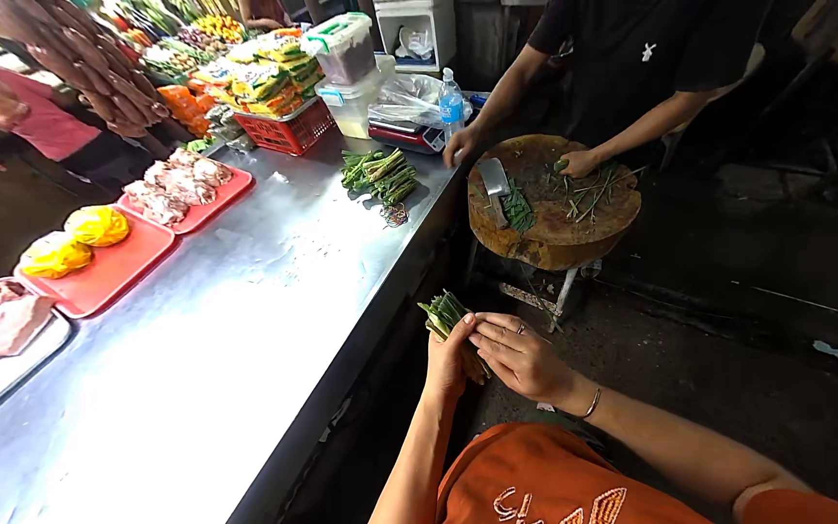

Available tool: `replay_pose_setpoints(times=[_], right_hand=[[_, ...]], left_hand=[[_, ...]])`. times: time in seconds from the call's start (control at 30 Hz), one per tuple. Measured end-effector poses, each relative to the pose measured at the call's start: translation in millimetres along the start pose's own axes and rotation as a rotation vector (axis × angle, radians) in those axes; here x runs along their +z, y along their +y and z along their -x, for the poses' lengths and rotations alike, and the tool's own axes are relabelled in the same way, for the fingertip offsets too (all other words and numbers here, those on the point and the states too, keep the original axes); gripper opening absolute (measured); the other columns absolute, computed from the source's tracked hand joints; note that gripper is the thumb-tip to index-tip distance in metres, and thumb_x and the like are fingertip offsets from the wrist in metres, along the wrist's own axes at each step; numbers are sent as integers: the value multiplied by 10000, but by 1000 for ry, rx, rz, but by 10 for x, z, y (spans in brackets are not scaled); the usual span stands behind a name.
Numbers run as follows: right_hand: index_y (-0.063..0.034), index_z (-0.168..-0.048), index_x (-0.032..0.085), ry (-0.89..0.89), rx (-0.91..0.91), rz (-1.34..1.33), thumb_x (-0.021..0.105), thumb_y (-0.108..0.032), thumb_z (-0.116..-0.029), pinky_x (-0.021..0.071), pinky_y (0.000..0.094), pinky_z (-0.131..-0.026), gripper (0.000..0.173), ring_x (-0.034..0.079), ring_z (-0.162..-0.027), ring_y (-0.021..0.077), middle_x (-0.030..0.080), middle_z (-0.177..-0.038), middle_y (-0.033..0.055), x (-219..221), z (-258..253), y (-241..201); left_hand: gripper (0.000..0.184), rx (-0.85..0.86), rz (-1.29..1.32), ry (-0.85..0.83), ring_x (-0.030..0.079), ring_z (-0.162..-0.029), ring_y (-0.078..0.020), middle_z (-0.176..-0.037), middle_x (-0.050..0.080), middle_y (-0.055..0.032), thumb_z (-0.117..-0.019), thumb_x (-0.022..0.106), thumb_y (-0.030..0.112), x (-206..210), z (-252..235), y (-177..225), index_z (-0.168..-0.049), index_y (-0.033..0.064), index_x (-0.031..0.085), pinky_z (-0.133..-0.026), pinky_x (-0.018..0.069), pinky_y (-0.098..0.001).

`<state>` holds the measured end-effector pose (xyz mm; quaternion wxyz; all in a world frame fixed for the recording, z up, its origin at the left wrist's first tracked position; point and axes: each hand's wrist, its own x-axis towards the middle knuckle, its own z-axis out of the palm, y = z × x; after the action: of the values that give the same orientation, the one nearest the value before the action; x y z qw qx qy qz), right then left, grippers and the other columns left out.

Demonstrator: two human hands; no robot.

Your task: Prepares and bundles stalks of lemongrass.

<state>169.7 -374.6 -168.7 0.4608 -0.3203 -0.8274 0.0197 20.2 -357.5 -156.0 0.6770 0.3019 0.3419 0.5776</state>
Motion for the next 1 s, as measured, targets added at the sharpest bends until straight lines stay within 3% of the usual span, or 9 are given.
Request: replay_pose_setpoints(times=[0.17, 0.27, 0.4, 0.47, 0.6, 0.7, 0.8, 0.9, 1.0], right_hand=[[-15, -1119, 764, 178, 170, -116, 564, -74, -1020, 441, 382, -1142, 230, 612, -1290, 263, 738, -1204, 136, 301, 1, -66], [-43, -1055, 772, 279, 270, -201, 679, -131, -979, 475, 382, -1119, 150, 610, -1272, 258, 722, -1174, 135, 301, -37, 3], [-64, -999, 778, 331, 320, -165, 744, -155, -937, 486, 313, -1068, 115, 619, -1198, 198, 721, -1093, 94, 328, 15, 109], [-56, -1011, 794, 294, 338, -163, 724, -155, -952, 498, 282, -1028, 135, 640, -1138, 174, 733, -1071, 92, 356, 26, 161], [-13, -1028, 786, 236, 358, -223, 685, -136, -976, 523, 258, -997, 167, 667, -1083, 161, 735, -1058, 111, 490, -34, 385], [3, -1009, 779, 203, 361, -296, 683, -128, -975, 534, 251, -984, 166, 676, -1067, 155, 732, -1046, 123, 674, -118, 643], [23, -1001, 780, 69, 472, -536, 683, -120, -965, 552, 235, -959, 177, 686, -1064, 118, 736, -1080, 129, 780, -364, 921], [52, -1020, 751, -88, 660, -875, 617, -98, -1002, 595, 288, -916, 202, 708, -1002, 107, 742, -1082, 101, 949, -736, 1480], [40, -1093, 735, -221, 806, -731, 622, -106, -1004, 592, 335, -903, 205, 711, -972, 175, 725, -1105, 141, 1323, -1198, 2276]], left_hand=[[131, 19, 110, 29, 726, -776, -149, -825, 718, -88, -971, 551, 136, 2, -76, -62, -1016, 21, 597, -751, 621, -321], [133, 2, 150, 49, 720, -763, -150, -824, 717, -86, -987, 497, 134, 32, -150, -75, -977, 45, 596, -722, 619, -323], [234, -37, 238, 86, 757, -843, -259, -861, 743, -157, -1051, 378, 145, 38, -345, -108, -976, 34, 570, -776, 628, -393], [281, -65, 287, 119, 755, -826, -270, -819, 734, -144, -1082, 328, 164, 47, -468, -85, -956, 52, 552, -800, 624, -406], [243, -71, 313, 214, 655, -577, -164, -624, 598, -23, -1076, 373, 128, 29, -707, -98, -892, 87, 527, -681, 621, -351], [164, 21, 167, 222, 624, -566, -140, -604, 577, -5, -1008, 487, 56, -86, -931, -95, -859, 73, 554, -699, 611, -347], [116, 103, 26, 282, 609, -525, -132, -576, 573, -11, -922, 588, -5, -236, -1238, -1, -837, 61, 545, -640, 603, -335], [168, 184, 29, 400, 606, -517, -153, -562, 560, -14, -942, 548, -31, -463, -1609, 147, -805, 63, 525, -648, 615, -375], [237, 248, 184, 466, 573, -479, -116, -524, 515, 17, -1001, 442, -6, -668, -1972, 385, -798, 99, 507, -603, 597, -318]])
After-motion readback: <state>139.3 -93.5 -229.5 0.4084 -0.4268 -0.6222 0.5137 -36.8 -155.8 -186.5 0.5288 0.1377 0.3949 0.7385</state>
